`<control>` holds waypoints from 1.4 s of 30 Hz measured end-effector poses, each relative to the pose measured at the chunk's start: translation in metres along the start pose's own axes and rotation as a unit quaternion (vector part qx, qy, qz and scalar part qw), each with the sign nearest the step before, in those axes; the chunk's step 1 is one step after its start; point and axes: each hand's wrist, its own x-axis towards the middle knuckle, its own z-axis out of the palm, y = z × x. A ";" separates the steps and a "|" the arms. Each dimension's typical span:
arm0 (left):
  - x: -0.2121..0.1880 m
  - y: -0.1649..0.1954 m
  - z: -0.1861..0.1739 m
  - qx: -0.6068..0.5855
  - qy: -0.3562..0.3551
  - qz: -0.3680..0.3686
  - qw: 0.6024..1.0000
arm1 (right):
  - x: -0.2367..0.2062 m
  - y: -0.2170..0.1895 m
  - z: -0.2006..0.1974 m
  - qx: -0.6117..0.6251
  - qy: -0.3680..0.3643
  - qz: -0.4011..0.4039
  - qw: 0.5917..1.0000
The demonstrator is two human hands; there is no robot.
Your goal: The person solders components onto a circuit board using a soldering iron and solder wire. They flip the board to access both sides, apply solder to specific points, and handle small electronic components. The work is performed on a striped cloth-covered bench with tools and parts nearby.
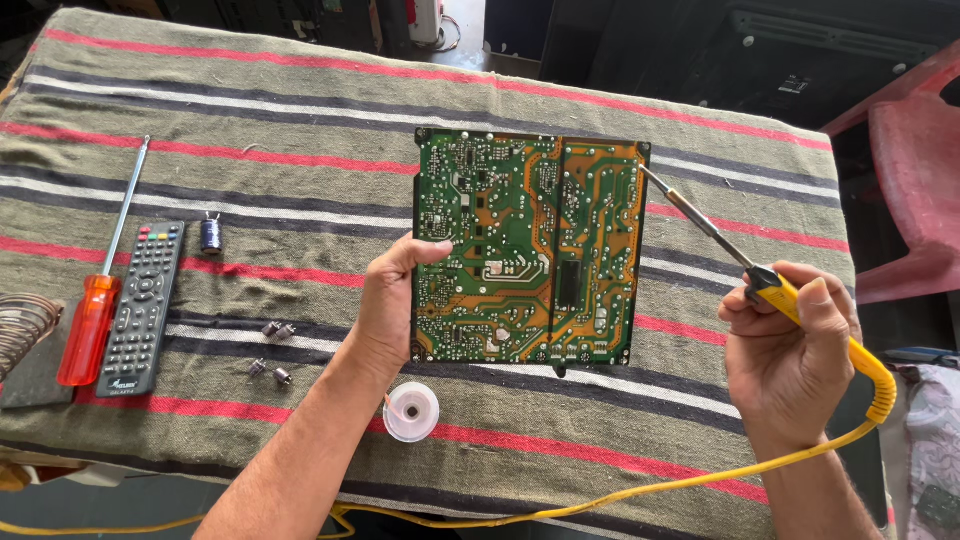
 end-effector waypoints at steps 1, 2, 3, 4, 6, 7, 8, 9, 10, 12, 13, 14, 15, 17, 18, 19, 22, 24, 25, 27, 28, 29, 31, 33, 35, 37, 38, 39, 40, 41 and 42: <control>0.000 0.000 0.000 -0.010 -0.005 -0.005 1.000 | 0.000 0.000 0.000 -0.001 0.002 0.000 1.000; 0.000 0.000 -0.001 -0.020 -0.010 -0.009 1.000 | 0.000 0.000 0.000 -0.004 0.004 0.001 1.000; 0.000 0.001 -0.002 -0.030 -0.015 -0.014 0.999 | 0.000 0.001 0.000 -0.006 0.005 0.001 1.000; 0.001 0.001 -0.002 -0.033 -0.019 -0.010 0.999 | 0.000 0.001 0.000 -0.007 0.006 0.001 1.000; 0.000 0.001 -0.003 -0.039 -0.026 -0.004 0.999 | -0.001 0.002 -0.001 -0.009 0.008 0.002 1.000; 0.000 0.002 -0.003 -0.041 -0.026 -0.004 0.999 | -0.001 0.003 -0.001 -0.009 0.008 0.003 1.000; 0.001 0.002 -0.004 -0.042 -0.025 -0.005 0.999 | -0.001 0.003 -0.001 -0.010 0.006 0.003 1.000; 0.001 0.003 -0.004 -0.044 -0.024 -0.006 0.999 | -0.002 0.004 -0.002 -0.010 0.006 0.003 1.000; 0.001 0.003 -0.005 -0.046 -0.023 -0.006 0.999 | -0.002 0.004 -0.002 -0.010 0.005 0.004 1.000; 0.002 0.003 -0.005 -0.050 -0.020 -0.007 0.999 | -0.002 0.005 -0.003 -0.012 0.005 0.006 1.000; 0.002 0.003 -0.006 -0.049 -0.020 -0.001 0.999 | -0.002 0.005 -0.003 -0.015 0.005 0.006 1.000; 0.002 0.002 -0.007 -0.049 -0.019 0.004 0.999 | -0.002 0.005 -0.003 -0.020 0.005 0.006 1.000; 0.002 0.002 -0.008 -0.049 -0.018 0.010 0.999 | -0.002 0.006 -0.003 -0.022 0.005 0.006 1.000; 0.003 0.003 -0.009 -0.067 -0.029 -0.001 0.997 | -0.002 0.007 -0.004 -0.024 0.007 0.006 1.000; 0.004 0.003 -0.010 -0.077 -0.034 -0.006 0.996 | -0.003 0.007 -0.004 -0.024 0.007 0.005 1.000; 0.004 0.003 -0.010 -0.074 -0.031 -0.001 0.997 | -0.003 0.008 -0.005 -0.025 0.006 0.004 1.000; 0.005 0.002 -0.013 -0.071 -0.022 0.002 0.997 | -0.004 0.009 -0.008 -0.026 0.003 0.003 1.000; 0.006 0.002 -0.014 -0.078 -0.023 -0.006 0.997 | -0.004 0.010 -0.011 -0.029 0.001 0.001 1.000; 0.006 0.001 -0.015 -0.075 -0.023 0.000 0.997 | -0.005 0.011 -0.012 -0.030 -0.001 0.001 1.000; 0.007 0.001 -0.016 -0.069 -0.026 0.013 0.997 | -0.004 0.012 -0.013 -0.035 -0.004 -0.001 0.999; 0.007 0.001 -0.017 -0.068 -0.024 0.014 0.997 | -0.004 0.012 -0.014 -0.035 -0.003 0.000 0.999; 0.007 0.000 -0.017 -0.066 -0.023 0.016 0.997 | -0.004 0.012 -0.015 -0.034 0.004 0.003 0.999; 0.007 0.002 -0.017 -0.062 -0.020 0.019 0.998 | -0.004 0.013 -0.015 -0.031 0.011 0.005 0.999; 0.006 0.002 -0.016 -0.057 -0.015 0.017 0.998 | -0.005 0.014 -0.016 -0.031 0.012 0.007 0.999; 0.005 0.002 -0.016 -0.073 -0.031 0.011 0.997 | -0.006 0.014 -0.017 -0.034 0.011 0.009 0.999; 0.005 0.002 -0.015 -0.082 -0.038 0.007 0.996 | -0.006 0.015 -0.018 -0.035 0.011 0.012 0.999; 0.005 0.003 -0.015 -0.084 -0.036 0.006 0.996 | -0.007 0.015 -0.019 -0.035 0.012 0.013 0.999; 0.004 0.003 -0.016 -0.086 -0.033 0.006 0.996 | -0.008 0.016 -0.019 -0.034 0.012 0.016 0.999; 0.004 0.004 -0.016 -0.079 -0.029 0.009 0.996 | -0.008 0.016 -0.019 -0.032 0.012 0.018 0.999; 0.004 0.004 -0.016 -0.072 -0.025 0.013 0.997 | -0.009 0.017 -0.020 -0.029 0.011 0.021 0.999; 0.004 0.004 -0.017 -0.065 -0.021 0.016 0.998 | -0.009 0.017 -0.020 -0.031 0.007 0.021 0.999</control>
